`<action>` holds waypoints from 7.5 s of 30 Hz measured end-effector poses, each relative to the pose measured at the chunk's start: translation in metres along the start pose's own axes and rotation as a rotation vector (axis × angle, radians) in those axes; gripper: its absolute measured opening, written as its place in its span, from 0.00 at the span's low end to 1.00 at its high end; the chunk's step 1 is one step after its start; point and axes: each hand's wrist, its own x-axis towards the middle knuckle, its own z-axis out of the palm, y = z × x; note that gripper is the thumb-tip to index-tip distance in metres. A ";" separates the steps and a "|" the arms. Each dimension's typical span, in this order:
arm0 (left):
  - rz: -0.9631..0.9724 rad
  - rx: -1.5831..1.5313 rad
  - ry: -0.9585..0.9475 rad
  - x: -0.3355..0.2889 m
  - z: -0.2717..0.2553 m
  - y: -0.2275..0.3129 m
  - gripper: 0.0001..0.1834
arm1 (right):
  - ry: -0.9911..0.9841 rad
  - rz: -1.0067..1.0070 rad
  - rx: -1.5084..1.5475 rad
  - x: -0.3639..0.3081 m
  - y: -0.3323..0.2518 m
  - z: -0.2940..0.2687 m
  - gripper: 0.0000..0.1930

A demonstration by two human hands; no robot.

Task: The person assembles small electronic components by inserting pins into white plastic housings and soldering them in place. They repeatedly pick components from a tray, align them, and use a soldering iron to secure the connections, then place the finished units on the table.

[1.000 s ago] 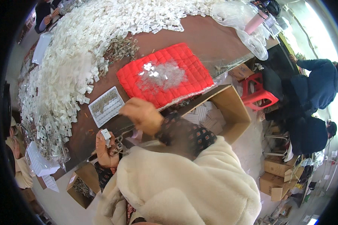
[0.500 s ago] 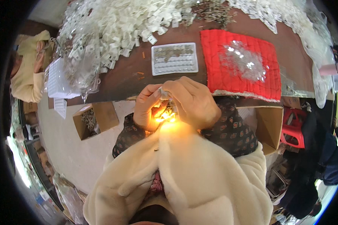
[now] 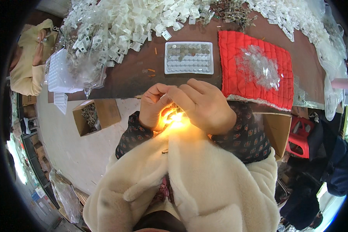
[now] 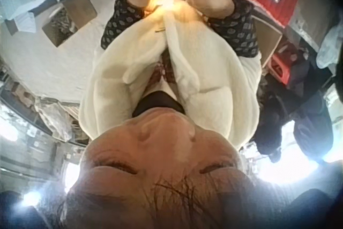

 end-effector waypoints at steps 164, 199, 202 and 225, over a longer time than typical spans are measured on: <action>0.970 2.185 0.047 0.150 -0.011 0.094 0.02 | 0.347 0.332 0.188 -0.004 0.020 0.007 0.09; 0.511 0.288 -0.031 -0.002 0.005 0.015 0.12 | 0.296 0.445 0.613 0.008 -0.019 0.011 0.08; 0.581 0.248 -0.057 0.000 0.003 0.013 0.12 | 0.251 0.504 0.713 0.008 -0.020 0.010 0.10; 0.766 0.290 -0.053 0.002 0.000 0.001 0.14 | 0.223 0.854 1.049 0.015 -0.018 0.014 0.08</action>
